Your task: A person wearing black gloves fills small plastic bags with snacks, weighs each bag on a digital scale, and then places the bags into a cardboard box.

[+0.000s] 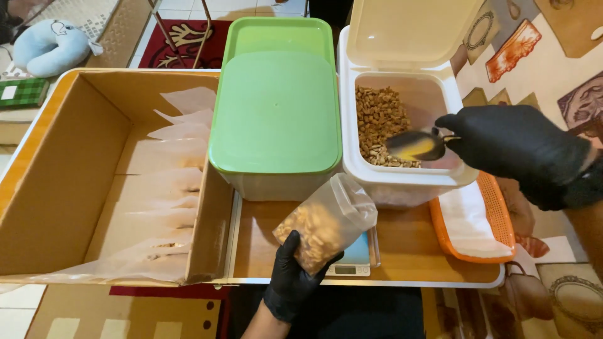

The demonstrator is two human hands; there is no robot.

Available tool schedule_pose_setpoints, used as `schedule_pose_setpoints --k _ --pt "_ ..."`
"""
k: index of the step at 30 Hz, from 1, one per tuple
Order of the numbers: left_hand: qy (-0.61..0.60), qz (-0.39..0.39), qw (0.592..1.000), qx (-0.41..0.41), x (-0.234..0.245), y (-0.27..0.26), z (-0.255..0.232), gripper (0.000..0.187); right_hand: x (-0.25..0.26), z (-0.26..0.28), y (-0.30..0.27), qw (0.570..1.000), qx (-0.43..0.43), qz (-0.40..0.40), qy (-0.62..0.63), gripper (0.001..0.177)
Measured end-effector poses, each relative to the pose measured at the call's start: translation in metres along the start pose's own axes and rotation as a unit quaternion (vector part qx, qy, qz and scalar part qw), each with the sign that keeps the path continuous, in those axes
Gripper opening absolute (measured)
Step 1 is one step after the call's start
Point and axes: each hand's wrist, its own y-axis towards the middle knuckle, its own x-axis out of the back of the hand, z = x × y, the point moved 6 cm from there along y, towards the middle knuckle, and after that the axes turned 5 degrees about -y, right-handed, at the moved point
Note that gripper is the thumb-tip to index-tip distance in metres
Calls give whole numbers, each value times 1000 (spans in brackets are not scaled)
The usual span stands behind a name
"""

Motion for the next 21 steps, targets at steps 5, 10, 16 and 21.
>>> schedule_pose_setpoints --k 5,10,16,21 --pt "-5 -22 1000 -8 5 -3 -3 87 -48 4 40 996 62 -55 -41 28" --pt "-49 -4 999 6 6 -2 -5 88 -56 15 42 990 117 -84 -9 35" --pt "10 -33 999 -3 1 -8 -5 87 -58 12 39 996 88 8 -27 32" --pt "7 -40 999 -6 6 -7 -4 83 -37 16 15 997 72 -3 4 29"
